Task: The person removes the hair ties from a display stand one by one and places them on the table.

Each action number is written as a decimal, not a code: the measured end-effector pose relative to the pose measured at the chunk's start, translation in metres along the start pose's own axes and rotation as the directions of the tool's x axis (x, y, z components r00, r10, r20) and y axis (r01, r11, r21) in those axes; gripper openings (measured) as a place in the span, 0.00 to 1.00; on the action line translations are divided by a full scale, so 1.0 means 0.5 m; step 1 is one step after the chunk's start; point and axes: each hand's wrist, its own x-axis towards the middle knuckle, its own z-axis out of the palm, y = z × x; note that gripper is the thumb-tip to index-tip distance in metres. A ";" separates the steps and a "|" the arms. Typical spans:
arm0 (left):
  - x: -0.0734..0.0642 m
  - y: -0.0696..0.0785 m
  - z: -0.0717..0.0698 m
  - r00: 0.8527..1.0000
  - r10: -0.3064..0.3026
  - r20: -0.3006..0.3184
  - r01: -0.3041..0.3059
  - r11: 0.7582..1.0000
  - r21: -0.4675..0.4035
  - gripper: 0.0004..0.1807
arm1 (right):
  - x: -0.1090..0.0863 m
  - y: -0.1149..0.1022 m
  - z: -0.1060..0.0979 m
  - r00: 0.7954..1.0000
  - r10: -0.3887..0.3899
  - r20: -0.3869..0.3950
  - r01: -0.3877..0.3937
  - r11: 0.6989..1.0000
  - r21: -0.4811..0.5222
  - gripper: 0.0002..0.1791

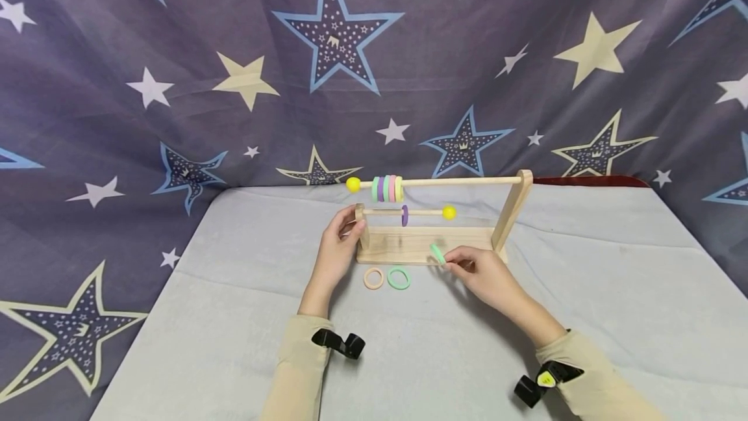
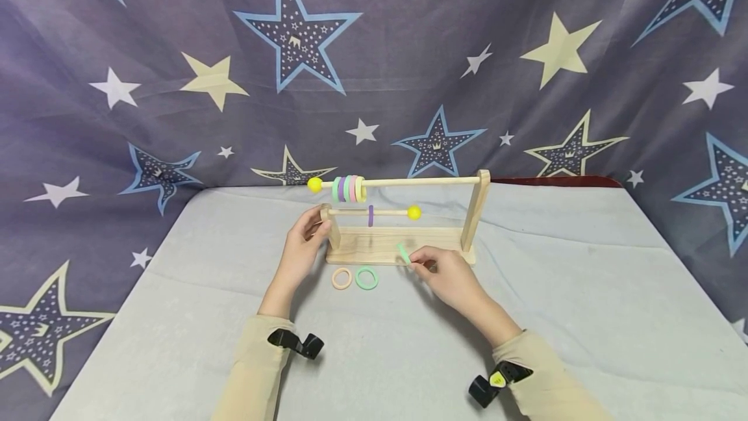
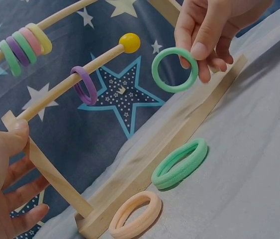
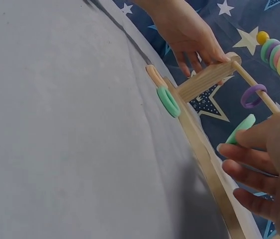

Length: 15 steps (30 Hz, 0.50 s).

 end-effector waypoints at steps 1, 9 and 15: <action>0.000 0.000 0.000 1.000 0.001 -0.001 -0.001 1.000 -0.001 0.25 | 0.001 -0.001 0.002 1.000 -0.004 0.010 0.004 1.000 -0.011 0.04; 0.002 -0.001 0.001 1.000 -0.002 -0.001 0.002 1.000 0.004 0.25 | 0.002 -0.012 0.009 0.993 -0.099 0.067 0.109 0.980 -0.164 0.04; -0.001 0.002 0.000 1.000 -0.011 -0.002 0.011 1.000 -0.003 0.24 | -0.001 -0.016 0.015 0.985 -0.135 0.111 0.160 0.953 -0.257 0.05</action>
